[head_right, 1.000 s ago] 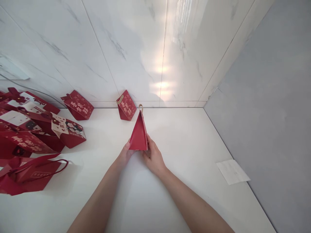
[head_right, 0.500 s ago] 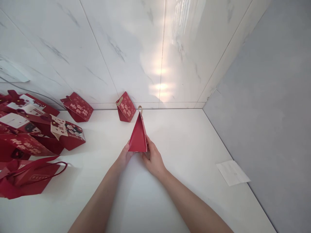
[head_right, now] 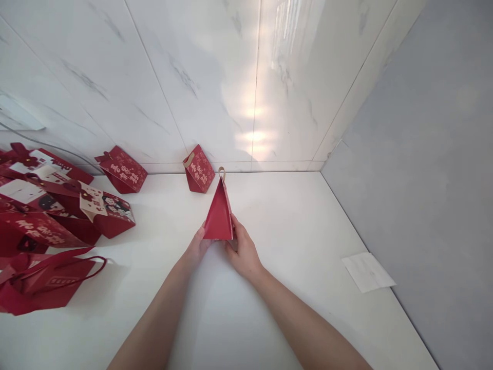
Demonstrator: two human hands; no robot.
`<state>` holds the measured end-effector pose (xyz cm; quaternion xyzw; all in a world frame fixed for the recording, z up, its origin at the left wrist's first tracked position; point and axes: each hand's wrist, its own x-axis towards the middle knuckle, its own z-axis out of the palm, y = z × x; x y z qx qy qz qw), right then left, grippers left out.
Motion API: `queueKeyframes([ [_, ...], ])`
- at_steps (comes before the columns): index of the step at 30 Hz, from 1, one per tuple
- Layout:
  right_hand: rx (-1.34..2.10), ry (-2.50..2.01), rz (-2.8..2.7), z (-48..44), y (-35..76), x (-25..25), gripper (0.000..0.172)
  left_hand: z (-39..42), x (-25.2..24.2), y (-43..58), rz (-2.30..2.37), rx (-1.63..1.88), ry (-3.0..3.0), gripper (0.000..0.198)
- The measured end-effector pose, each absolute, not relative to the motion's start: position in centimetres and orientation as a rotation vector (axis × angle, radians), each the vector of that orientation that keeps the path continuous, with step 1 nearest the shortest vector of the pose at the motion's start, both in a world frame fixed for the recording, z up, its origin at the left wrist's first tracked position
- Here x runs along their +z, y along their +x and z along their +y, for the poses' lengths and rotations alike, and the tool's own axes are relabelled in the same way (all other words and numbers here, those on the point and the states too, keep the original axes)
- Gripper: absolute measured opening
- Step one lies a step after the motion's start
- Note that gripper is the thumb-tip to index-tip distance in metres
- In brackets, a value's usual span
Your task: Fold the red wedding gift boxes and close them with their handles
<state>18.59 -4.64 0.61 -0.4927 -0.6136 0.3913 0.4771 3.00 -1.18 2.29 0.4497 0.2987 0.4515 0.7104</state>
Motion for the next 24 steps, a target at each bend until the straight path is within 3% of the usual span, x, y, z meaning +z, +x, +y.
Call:
queueKeyframes([
  [24, 0.953, -1.205, -1.503, -4.72, 18.59, 0.69, 0.071, -1.23, 2.73, 3.02, 0.672, 0.979, 1.019, 0.070],
])
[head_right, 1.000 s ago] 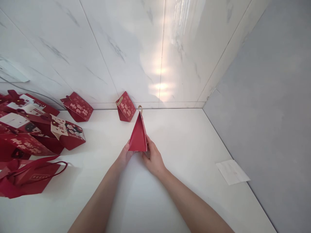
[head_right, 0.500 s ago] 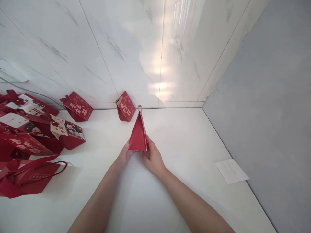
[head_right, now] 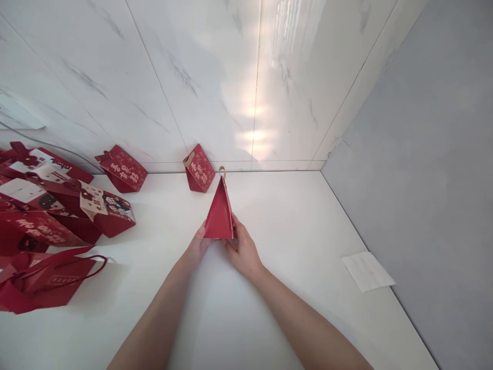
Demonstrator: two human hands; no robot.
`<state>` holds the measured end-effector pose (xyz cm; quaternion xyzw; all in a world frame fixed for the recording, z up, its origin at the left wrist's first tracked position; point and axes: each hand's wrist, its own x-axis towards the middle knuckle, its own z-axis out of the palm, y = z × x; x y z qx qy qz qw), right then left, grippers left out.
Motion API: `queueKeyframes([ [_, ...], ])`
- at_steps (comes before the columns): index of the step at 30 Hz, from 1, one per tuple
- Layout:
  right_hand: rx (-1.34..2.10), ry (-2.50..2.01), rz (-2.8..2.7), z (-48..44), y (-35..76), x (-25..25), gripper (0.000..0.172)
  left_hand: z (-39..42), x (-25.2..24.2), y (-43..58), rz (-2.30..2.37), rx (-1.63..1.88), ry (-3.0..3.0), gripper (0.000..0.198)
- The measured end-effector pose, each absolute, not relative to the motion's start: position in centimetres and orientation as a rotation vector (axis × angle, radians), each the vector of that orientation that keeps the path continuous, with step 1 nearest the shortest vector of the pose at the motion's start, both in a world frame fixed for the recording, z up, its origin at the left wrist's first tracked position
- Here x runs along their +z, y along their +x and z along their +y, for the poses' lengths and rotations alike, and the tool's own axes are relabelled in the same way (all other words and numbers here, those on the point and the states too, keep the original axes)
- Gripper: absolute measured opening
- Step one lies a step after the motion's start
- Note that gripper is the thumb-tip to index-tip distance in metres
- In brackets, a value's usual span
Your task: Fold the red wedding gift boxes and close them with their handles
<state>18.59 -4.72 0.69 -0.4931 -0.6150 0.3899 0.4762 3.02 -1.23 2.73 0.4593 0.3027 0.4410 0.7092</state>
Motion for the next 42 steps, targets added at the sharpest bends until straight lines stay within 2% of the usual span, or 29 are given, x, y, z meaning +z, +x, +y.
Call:
queueKeyframes([
  [14, 0.971, -1.156, -1.430, -4.83, 18.55, 0.94, 0.066, -1.09, 2.14, 3.17, 0.714, 1.050, 0.881, 0.063],
  [20, 0.837, -1.122, -1.245, -4.95, 18.81, 1.34, 0.058, -0.35, 2.88, 2.86, 0.971, 1.340, 0.945, 0.043],
  [24, 0.879, -1.152, -1.250, -5.37, 18.70, 1.49, 0.058, -0.63, 2.91, 2.88, 0.909, 1.458, 0.841, 0.053],
  [26, 0.888, -1.190, -1.247, -5.45, 18.63, 1.53, 0.048, -0.84, 2.67, 2.94, 0.877, 1.413, 0.840, 0.057],
  [29, 0.902, -1.198, -1.248, -5.25, 18.64, 1.53, 0.021, -0.87, 2.37, 2.94, 0.963, 1.356, 0.885, 0.059],
  [30, 0.900, -1.197, -1.249, -5.14, 18.67, 1.52, 0.018, -0.82, 2.34, 2.93, 0.995, 1.357, 0.889, 0.060],
  [33, 0.900, -1.198, -1.231, -4.87, 18.77, 1.54, 0.019, -0.64, 2.49, 2.93, 1.044, 1.373, 0.886, 0.061],
  [39, 1.141, -1.081, -1.218, -4.81, 18.84, 1.52, 0.024, -0.67, 2.90, 2.85, 1.076, 1.361, 0.876, 0.062],
  [42, 1.142, -1.111, -1.226, -4.74, 18.86, 1.40, 0.029, -0.73, 3.06, 2.87, 1.032, 1.363, 0.862, 0.055],
])
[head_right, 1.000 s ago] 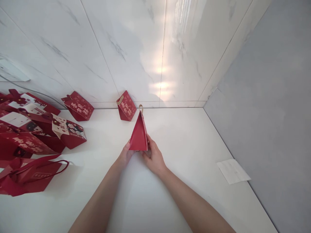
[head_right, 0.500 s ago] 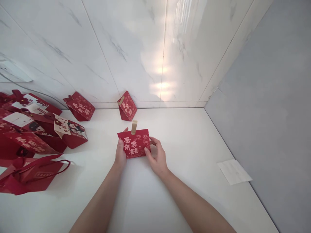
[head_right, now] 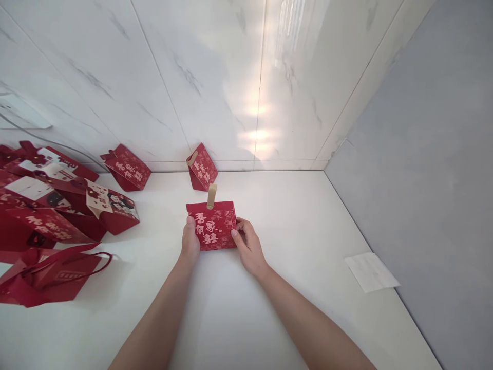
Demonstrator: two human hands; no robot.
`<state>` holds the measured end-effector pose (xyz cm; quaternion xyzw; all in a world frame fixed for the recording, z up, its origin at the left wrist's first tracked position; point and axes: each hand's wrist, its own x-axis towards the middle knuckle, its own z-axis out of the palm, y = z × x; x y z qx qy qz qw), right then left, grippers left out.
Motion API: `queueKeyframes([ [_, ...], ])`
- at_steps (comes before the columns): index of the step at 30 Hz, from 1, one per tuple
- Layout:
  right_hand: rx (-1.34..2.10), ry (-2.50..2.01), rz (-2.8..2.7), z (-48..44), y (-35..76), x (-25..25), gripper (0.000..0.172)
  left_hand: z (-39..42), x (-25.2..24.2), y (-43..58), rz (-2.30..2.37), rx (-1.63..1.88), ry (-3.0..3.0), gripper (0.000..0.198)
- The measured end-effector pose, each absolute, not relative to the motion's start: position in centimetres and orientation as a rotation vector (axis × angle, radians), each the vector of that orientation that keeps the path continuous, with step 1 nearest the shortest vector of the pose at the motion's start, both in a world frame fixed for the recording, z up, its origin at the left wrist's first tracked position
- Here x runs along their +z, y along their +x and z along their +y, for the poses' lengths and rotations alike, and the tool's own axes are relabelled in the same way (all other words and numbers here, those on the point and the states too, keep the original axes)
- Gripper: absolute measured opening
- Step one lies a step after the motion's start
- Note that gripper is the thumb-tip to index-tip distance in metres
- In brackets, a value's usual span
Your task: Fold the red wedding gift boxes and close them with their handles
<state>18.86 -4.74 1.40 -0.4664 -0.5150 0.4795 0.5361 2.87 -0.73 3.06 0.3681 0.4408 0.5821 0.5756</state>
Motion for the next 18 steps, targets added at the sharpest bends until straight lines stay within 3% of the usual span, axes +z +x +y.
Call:
queueKeyframes([
  [3, 1.102, -1.168, -1.202, -4.64, 18.87, 1.41, 0.032, -0.68, 3.21, 2.95, 1.005, 1.420, 0.842, 0.042],
  [8, 1.094, -1.181, -1.190, -4.63, 18.97, 1.56, 0.041, -0.28, 3.31, 2.73, 0.996, 1.415, 0.869, 0.045],
  [14, 0.982, -1.139, -1.275, -4.66, 18.98, 1.12, 0.089, -0.02, 3.19, 2.51, 0.935, 1.324, 0.830, 0.040],
  [16, 0.975, -1.158, -1.187, -4.55, 18.97, 0.88, 0.084, -0.10, 2.87, 2.59, 0.921, 1.302, 0.827, 0.047],
  [18, 1.003, -1.199, -1.096, -4.43, 18.96, 0.67, 0.068, -0.16, 2.39, 2.65, 0.958, 1.272, 0.868, 0.055],
])
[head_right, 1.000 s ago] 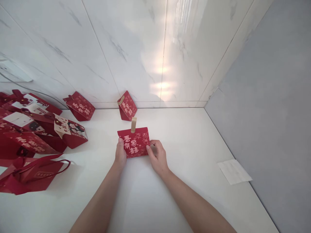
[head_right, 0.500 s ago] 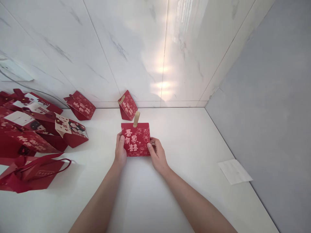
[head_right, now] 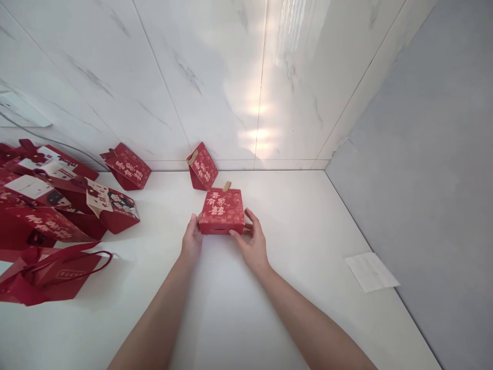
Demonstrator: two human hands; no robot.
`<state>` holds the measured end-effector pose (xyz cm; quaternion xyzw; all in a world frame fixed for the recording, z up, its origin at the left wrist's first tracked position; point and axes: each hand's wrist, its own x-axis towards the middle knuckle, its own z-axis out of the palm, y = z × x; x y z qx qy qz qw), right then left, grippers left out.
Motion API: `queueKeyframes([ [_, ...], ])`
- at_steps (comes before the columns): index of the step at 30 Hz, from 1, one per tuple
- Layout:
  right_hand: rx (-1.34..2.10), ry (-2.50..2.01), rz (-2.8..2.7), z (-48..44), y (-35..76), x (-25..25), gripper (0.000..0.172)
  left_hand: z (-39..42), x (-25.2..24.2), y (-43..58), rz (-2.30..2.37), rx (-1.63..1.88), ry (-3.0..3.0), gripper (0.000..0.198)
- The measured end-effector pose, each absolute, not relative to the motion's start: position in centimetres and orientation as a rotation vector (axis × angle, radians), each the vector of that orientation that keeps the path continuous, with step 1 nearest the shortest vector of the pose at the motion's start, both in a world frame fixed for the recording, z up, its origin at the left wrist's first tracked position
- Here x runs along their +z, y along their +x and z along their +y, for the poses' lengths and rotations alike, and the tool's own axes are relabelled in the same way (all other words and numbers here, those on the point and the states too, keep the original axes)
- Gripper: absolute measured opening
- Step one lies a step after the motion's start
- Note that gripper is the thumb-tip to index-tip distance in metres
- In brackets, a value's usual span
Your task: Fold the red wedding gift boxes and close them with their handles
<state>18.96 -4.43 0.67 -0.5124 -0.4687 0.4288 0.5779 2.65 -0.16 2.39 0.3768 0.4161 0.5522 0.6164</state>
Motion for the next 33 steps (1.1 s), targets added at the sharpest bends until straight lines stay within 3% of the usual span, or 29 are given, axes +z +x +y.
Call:
queueKeyframes([
  [3, 1.031, -1.261, -1.068, -4.3, 19.0, 0.5, 0.050, -0.2, 1.8, 2.7, 1.094, 1.192, 0.988, 0.059],
  [8, 1.019, -1.248, -1.095, -4.6, 19.1, 1.1, 0.046, -0.3, 2.3, 3.0, 1.027, 1.222, 1.008, 0.058],
  [15, 0.784, -1.058, -1.205, -6.0, 18.8, 2.5, 0.023, -0.9, 3.4, 2.7, 0.829, 1.436, 0.972, 0.033],
  [17, 0.749, -1.009, -1.225, -6.4, 18.6, 2.4, 0.025, -1.1, 3.4, 2.6, 0.811, 1.478, 1.030, 0.040],
  [22, 0.783, -1.054, -1.237, -6.6, 18.5, 1.9, 0.062, -1.2, 2.8, 2.5, 0.800, 1.450, 1.282, 0.068],
  [24, 0.862, -1.082, -1.283, -6.3, 18.6, 1.7, 0.053, -1.2, 2.4, 2.6, 0.770, 1.431, 1.323, 0.073],
  [27, 0.937, -1.111, -1.346, -6.0, 18.7, 1.6, 0.031, -1.3, 2.6, 2.4, 0.787, 1.455, 1.334, 0.060],
  [30, 0.922, -1.158, -1.358, -6.2, 18.5, 1.9, 0.032, -1.5, 4.6, 1.8, 0.878, 1.529, 1.422, 0.043],
  [33, 0.956, -1.154, -1.373, -6.7, 18.4, 2.2, 0.033, -1.9, 7.9, 1.0, 0.939, 1.360, 1.782, 0.046],
])
